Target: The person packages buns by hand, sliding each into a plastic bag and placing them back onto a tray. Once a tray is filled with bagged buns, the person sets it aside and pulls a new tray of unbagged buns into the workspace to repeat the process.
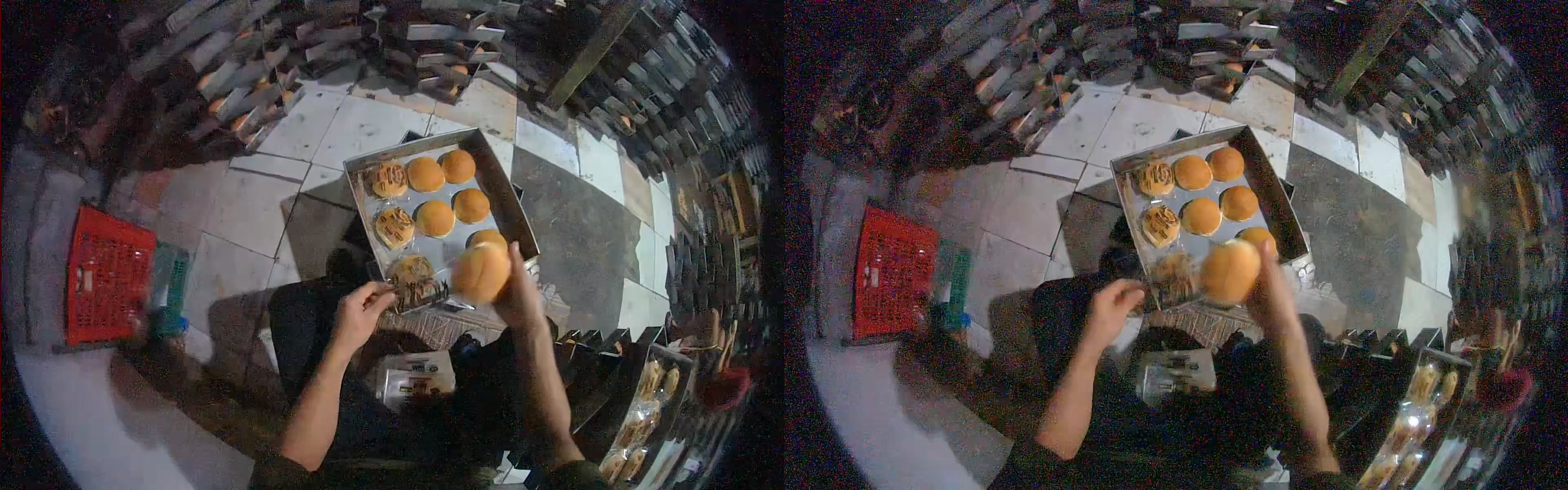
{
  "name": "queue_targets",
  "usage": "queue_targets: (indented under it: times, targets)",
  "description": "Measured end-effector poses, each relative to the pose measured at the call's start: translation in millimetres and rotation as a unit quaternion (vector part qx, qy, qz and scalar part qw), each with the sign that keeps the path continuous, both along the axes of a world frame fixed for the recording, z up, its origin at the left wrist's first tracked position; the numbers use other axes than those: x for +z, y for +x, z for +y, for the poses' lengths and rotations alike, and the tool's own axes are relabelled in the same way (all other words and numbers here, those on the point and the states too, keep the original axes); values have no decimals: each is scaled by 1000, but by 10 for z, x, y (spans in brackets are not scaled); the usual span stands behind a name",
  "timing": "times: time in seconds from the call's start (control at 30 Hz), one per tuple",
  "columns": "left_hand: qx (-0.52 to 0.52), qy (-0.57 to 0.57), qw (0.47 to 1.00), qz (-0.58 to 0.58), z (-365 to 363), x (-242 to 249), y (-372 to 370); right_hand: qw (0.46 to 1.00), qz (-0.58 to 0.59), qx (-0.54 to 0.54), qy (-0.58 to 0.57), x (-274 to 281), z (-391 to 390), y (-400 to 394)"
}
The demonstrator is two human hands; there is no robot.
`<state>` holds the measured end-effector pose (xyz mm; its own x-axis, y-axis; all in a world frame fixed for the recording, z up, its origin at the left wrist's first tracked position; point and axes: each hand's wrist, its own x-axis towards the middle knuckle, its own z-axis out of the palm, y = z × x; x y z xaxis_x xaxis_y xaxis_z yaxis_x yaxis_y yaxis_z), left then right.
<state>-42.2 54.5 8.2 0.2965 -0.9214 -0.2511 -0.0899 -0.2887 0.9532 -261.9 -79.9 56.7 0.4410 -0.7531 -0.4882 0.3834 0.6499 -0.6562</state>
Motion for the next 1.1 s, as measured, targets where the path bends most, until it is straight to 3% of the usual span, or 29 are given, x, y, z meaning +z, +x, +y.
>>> queue_targets:
  times: [0.03,0.07,0.1,0.17,0.2,0.23,0.27,0.3,0.33,0.37,0.4,0.43,0.47,0.5,0.53,0.57,0.6,0.67,0.7,0.73,0.77,0.8,0.83,0.87,0.9,0.97,1.0,1.03,1.1]
  targets:
    - [1,-7,1000,-7,45,84,-63,1000,-1,24,2,299,241,95]
    - [1,-36,999,38,80,213,-147,956,129,79,-253,-396,378,-130]
    - [1,-63,995,82,130,337,-196,938,238,121,-221,240,646,78]
    - [-16,-115,993,1,255,543,-232,901,259,176,-300,475,972,123]
    - [196,-150,968,-38,303,629,-270,944,207,79,-243,470,1103,125]
    - [400,-184,895,-72,331,746,-310,971,152,-19,-184,471,1212,140]
    - [385,-203,898,67,420,960,-400,949,159,-106,-250,585,1328,216]
    - [333,-204,905,168,460,765,-449,932,179,-119,-291,636,1445,258]
    - [301,-179,908,231,468,875,-542,856,238,8,-459,629,1511,246]
    - [269,-152,905,293,482,993,-629,733,285,134,-603,622,1564,244]
    - [235,-169,892,347,423,1056,-605,731,280,139,-606,677,1597,327]
    - [242,-172,889,348,416,1059,-598,687,317,175,-630,773,1632,469]
    - [200,-119,841,489,421,1034,-589,640,353,210,-649,839,1635,566]
    - [150,-66,770,616,418,985,-557,630,388,268,-617,863,1566,592]
    - [102,-75,714,688,427,808,-507,564,383,276,-677,862,1537,585]
    - [109,-74,713,688,443,784,-466,496,375,283,-730,847,1528,570]
    - [118,-99,718,679,434,768,-422,498,372,288,-728,807,1528,547]
    - [80,-156,702,691,437,745,-378,391,403,220,-798,676,1487,510]
    - [114,-158,639,744,327,507,-358,437,440,170,-766,541,1386,632]
    - [154,-93,628,757,343,303,-394,430,398,253,-770,505,1472,644]
    - [191,-34,613,766,280,434,-345,414,350,333,-772,460,1544,657]
    - [199,-39,607,768,253,393,-290,454,265,321,-788,589,1680,688]
    - [199,-83,558,801,277,322,-252,498,181,306,-791,725,1858,674]
    - [195,-129,508,829,294,281,-210,522,271,293,-754,702,1918,484]
    - [214,-156,558,787,320,522,-166,747,348,384,-417,668,1815,464]
    - [198,-239,630,712,381,718,-140,622,424,126,-646,895,1708,561]
    - [204,-236,628,712,421,793,-169,726,356,169,-563,807,1691,560]
    - [213,-243,649,689,437,868,-195,727,357,170,-561,736,1716,485]
    - [216,-258,668,664,433,984,-222,855,245,246,-387,723,1715,369]
